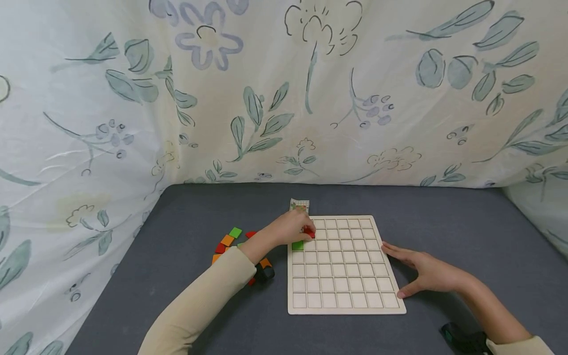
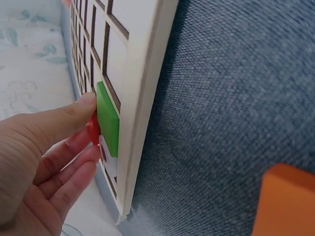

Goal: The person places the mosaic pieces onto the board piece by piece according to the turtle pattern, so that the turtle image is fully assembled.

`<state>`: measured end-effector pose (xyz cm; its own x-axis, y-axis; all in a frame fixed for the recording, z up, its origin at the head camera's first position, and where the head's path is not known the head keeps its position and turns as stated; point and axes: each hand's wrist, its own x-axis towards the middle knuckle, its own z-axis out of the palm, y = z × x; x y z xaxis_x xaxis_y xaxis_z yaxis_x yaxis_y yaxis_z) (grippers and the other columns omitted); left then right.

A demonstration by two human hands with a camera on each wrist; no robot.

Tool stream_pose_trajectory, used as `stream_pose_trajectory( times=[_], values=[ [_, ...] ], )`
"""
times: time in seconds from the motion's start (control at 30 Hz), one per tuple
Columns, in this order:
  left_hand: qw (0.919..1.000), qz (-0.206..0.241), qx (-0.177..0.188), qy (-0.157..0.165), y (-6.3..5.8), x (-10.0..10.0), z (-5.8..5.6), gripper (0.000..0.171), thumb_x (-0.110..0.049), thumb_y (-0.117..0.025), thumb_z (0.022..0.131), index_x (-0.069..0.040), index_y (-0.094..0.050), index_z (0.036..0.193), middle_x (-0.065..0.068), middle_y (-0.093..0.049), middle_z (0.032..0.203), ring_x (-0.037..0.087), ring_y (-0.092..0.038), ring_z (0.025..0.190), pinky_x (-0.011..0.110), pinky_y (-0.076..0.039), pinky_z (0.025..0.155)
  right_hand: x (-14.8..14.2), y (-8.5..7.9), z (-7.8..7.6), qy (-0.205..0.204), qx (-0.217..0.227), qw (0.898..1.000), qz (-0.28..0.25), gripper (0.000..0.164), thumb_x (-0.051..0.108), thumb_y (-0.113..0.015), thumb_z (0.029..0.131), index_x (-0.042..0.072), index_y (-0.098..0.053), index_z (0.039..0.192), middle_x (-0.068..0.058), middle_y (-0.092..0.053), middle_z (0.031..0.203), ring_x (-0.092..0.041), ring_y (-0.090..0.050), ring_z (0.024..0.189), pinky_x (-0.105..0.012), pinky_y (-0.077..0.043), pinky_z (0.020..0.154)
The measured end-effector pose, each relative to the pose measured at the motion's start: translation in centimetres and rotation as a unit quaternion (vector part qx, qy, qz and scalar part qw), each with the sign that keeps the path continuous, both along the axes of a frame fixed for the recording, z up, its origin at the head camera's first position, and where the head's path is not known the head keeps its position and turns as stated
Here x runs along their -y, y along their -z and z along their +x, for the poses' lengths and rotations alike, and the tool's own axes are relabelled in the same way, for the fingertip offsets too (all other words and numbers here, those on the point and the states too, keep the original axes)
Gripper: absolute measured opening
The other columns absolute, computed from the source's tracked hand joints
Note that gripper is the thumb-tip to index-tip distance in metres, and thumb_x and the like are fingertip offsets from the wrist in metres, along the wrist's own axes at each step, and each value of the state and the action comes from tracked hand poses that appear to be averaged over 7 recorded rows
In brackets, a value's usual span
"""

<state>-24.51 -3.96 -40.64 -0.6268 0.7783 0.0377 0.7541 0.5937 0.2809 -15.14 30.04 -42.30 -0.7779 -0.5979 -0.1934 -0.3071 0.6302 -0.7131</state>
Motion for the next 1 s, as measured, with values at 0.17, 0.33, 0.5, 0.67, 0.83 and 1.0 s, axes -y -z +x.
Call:
stream_pose_trajectory(
  times=[0.17, 0.33, 0.5, 0.67, 0.83, 1.0],
  values=[
    [1.0000, -0.001, -0.001, -0.002, -0.06, 0.07, 0.09, 0.021, -0.019, -0.071, 0.081, -0.011, -0.072, 0.100, 0.003, -0.066, 0.096, 0.014, -0.058, 0.084, 0.020, -0.046, 0.070, 0.02, -0.09, -0.18, -0.009, -0.005, 1.000, 0.000, 0.101, 0.040, -0.077, 0.068, 0.003, -0.024, 0.145, -0.024, -0.013, 0.150, -0.004, -0.016, 0.131, -0.030, -0.040, 0.096],
    [0.9999, -0.006, -0.002, -0.008, -0.01, 0.12, 0.04, 0.024, -0.021, -0.071, 0.081, -0.011, -0.071, 0.103, 0.003, -0.065, 0.097, 0.015, -0.057, 0.086, 0.021, -0.046, 0.071, 0.06, -0.16, -0.37, -0.014, -0.006, 1.000, 0.003, 0.100, 0.039, -0.077, 0.069, 0.003, -0.024, 0.145, -0.025, -0.014, 0.149, -0.025, -0.018, 0.134, -0.038, -0.040, 0.095],
    [1.0000, -0.007, 0.001, -0.005, 0.01, 0.06, -0.15, 0.020, -0.020, -0.069, 0.083, -0.012, -0.072, 0.101, 0.002, -0.067, 0.096, 0.014, -0.059, 0.084, 0.020, -0.046, 0.069, 0.09, -0.25, -0.44, -0.014, -0.009, 1.000, 0.004, 0.100, 0.040, -0.077, 0.068, 0.002, -0.025, 0.145, -0.025, -0.015, 0.149, -0.023, -0.020, 0.134, -0.031, -0.041, 0.094],
    [1.0000, -0.007, 0.000, -0.007, -0.01, -0.19, -0.36, 0.014, -0.018, -0.069, 0.083, -0.013, -0.074, 0.095, 0.000, -0.070, 0.092, 0.011, -0.061, 0.078, 0.018, -0.046, 0.066, 0.11, -0.19, -0.62, -0.009, -0.001, 1.000, 0.004, 0.102, 0.041, -0.077, 0.067, 0.002, -0.025, 0.145, -0.025, -0.015, 0.149, -0.025, -0.021, 0.135, -0.039, -0.041, 0.096],
    [0.9995, -0.013, 0.003, -0.029, -0.02, -0.38, -0.30, 0.014, -0.020, -0.069, 0.082, -0.014, -0.074, 0.094, -0.001, -0.070, 0.091, 0.009, -0.061, 0.077, 0.017, -0.046, 0.065, 0.11, -0.22, -0.75, -0.009, -0.008, 1.000, 0.015, 0.102, 0.043, -0.077, 0.067, 0.002, -0.026, 0.144, -0.025, -0.016, 0.149, -0.032, -0.024, 0.133, -0.046, -0.039, 0.095],
    [0.9985, -0.020, 0.007, -0.050, -0.08, -0.54, -0.02, 0.014, -0.021, -0.070, 0.082, -0.015, -0.074, 0.094, -0.001, -0.070, 0.092, 0.010, -0.062, 0.081, 0.018, -0.047, 0.067, 0.31, -0.45, -0.92, -0.012, -0.017, 0.999, 0.036, 0.101, 0.045, -0.077, 0.066, -0.001, -0.030, 0.142, -0.026, -0.022, 0.147, -0.035, -0.030, 0.131, -0.038, -0.043, 0.094]
  ],
)
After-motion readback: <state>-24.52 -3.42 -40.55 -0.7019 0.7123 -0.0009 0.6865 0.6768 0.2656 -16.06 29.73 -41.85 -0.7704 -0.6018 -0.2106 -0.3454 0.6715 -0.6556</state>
